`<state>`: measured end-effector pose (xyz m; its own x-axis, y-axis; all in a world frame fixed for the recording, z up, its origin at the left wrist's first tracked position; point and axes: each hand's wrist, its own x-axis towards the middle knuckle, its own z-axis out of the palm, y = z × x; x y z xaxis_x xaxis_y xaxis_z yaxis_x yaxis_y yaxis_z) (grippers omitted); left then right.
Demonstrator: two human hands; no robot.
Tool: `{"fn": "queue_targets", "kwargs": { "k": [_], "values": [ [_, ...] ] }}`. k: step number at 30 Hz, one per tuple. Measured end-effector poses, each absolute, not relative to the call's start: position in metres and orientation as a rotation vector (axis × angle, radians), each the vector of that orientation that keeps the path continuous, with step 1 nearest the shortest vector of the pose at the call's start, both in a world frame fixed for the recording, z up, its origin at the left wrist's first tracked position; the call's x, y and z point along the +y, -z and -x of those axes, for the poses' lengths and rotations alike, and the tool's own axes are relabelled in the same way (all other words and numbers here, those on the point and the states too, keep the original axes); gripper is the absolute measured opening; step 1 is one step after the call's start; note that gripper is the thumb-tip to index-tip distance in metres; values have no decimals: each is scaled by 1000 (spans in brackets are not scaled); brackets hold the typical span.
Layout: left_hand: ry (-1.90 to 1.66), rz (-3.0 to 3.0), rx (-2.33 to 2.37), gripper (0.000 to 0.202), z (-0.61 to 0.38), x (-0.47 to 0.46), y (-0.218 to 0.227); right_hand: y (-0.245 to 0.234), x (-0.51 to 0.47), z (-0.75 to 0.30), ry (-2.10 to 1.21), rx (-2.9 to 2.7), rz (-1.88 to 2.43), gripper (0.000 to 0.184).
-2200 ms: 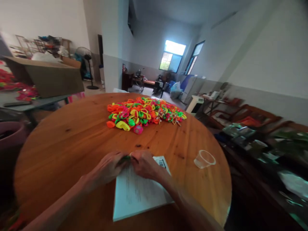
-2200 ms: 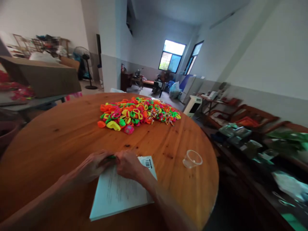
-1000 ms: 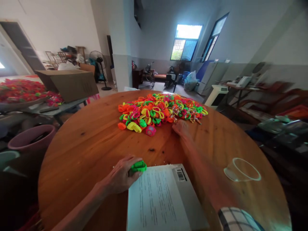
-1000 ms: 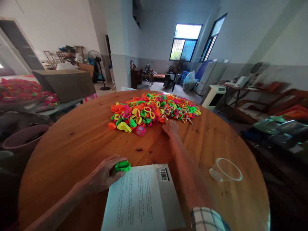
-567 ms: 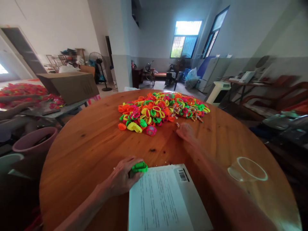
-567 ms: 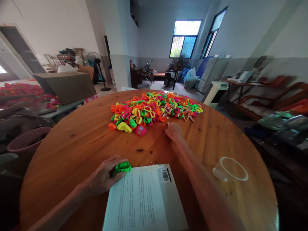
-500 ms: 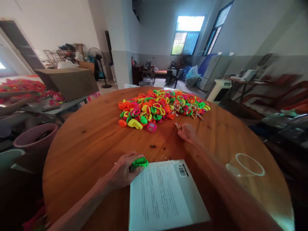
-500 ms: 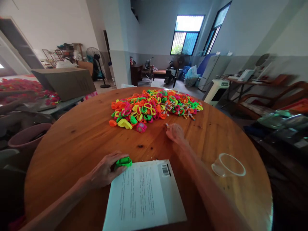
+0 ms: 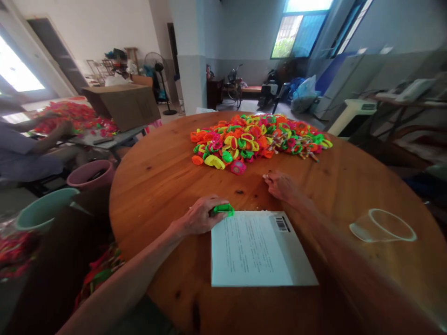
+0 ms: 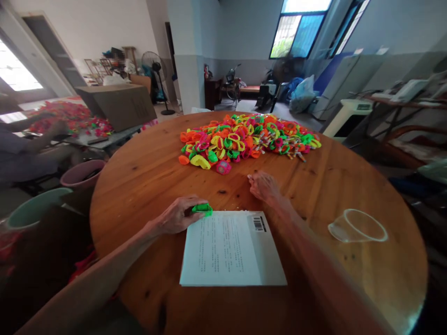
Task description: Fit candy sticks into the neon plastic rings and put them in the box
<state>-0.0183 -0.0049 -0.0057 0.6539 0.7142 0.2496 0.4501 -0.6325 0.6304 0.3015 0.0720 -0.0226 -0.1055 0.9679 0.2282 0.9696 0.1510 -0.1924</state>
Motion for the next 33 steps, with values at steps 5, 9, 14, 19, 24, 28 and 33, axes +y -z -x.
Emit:
{"fn": "queue_targets", "kwargs": {
  "k": [5,9,14,19,24,28,33],
  "values": [
    [-763,-2353,820,27,19,-4,10,4,32,-277,-187,-2287,1624,30],
    [-734,-2387,787,24,19,-3,11,0,-30,-247,-408,-2290,1291,31],
    [-731,-2374,793,24,18,-3,9,8,-65,-222,-121,-2337,1416,32],
    [-721,-2409,788,22,18,-5,6,14,-66,-219,12,-2351,1360,30],
    [-725,-2428,762,23,17,-6,6,15,-65,-214,-70,-2211,1304,24],
    [-742,-2417,748,23,16,-5,5,9,-62,-206,-166,-2159,1204,23],
    [-737,-2424,751,20,16,-4,7,9,-64,-202,-187,-2163,1128,16]
  ]
}}
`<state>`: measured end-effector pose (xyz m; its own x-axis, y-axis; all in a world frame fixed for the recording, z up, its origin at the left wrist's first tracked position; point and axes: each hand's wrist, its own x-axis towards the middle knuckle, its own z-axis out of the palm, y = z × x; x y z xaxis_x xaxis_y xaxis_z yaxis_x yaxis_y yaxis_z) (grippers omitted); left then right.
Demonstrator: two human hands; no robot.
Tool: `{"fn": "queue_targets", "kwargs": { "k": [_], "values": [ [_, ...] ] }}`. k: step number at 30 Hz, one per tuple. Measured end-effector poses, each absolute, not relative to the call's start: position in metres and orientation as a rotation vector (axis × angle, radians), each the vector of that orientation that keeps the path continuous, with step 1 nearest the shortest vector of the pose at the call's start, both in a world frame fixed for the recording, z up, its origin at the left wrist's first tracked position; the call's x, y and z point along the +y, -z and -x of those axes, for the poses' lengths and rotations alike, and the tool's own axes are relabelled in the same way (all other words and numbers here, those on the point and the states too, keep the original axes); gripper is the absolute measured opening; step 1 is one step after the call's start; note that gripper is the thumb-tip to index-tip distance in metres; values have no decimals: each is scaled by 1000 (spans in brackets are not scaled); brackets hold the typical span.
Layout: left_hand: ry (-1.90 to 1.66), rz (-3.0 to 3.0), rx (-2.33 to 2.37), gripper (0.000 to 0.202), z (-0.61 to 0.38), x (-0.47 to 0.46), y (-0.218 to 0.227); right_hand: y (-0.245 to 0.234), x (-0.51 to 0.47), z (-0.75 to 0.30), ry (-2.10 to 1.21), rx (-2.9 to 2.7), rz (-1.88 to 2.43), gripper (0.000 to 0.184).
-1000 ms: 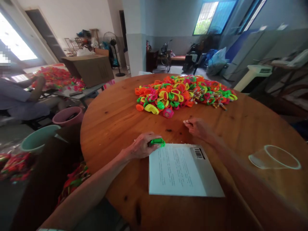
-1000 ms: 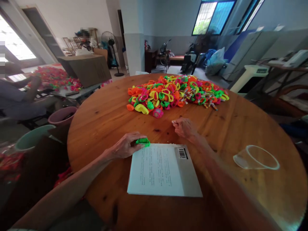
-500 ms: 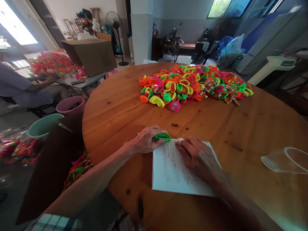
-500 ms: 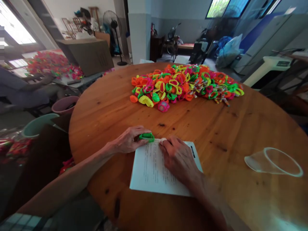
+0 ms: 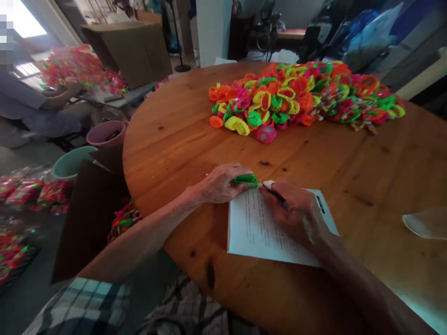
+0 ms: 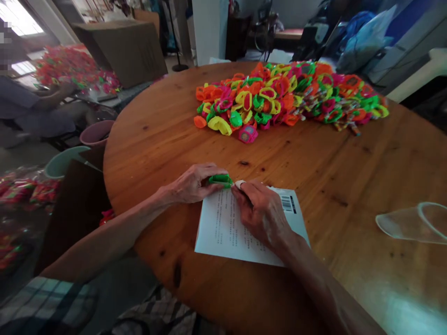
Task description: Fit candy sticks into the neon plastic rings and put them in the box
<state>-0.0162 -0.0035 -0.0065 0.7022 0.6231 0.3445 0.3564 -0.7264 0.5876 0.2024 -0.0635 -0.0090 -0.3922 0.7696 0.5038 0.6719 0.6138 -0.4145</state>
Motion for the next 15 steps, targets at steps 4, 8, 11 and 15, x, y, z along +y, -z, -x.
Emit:
{"fn": "queue_targets", "kwargs": {
  "k": [4,8,11,15],
  "values": [
    [-731,-2424,767,19,15,-4,7,14,-66,-203,-82,-2226,1142,17],
    [-721,-2424,769,18,15,-4,8,16,-67,-204,165,-2359,1188,19],
    [-704,-2437,789,20,16,-4,9,15,-68,-205,312,-2454,1176,18],
    [-681,-2443,812,22,17,-5,8,10,-68,-202,404,-2548,1180,17]
  ]
}}
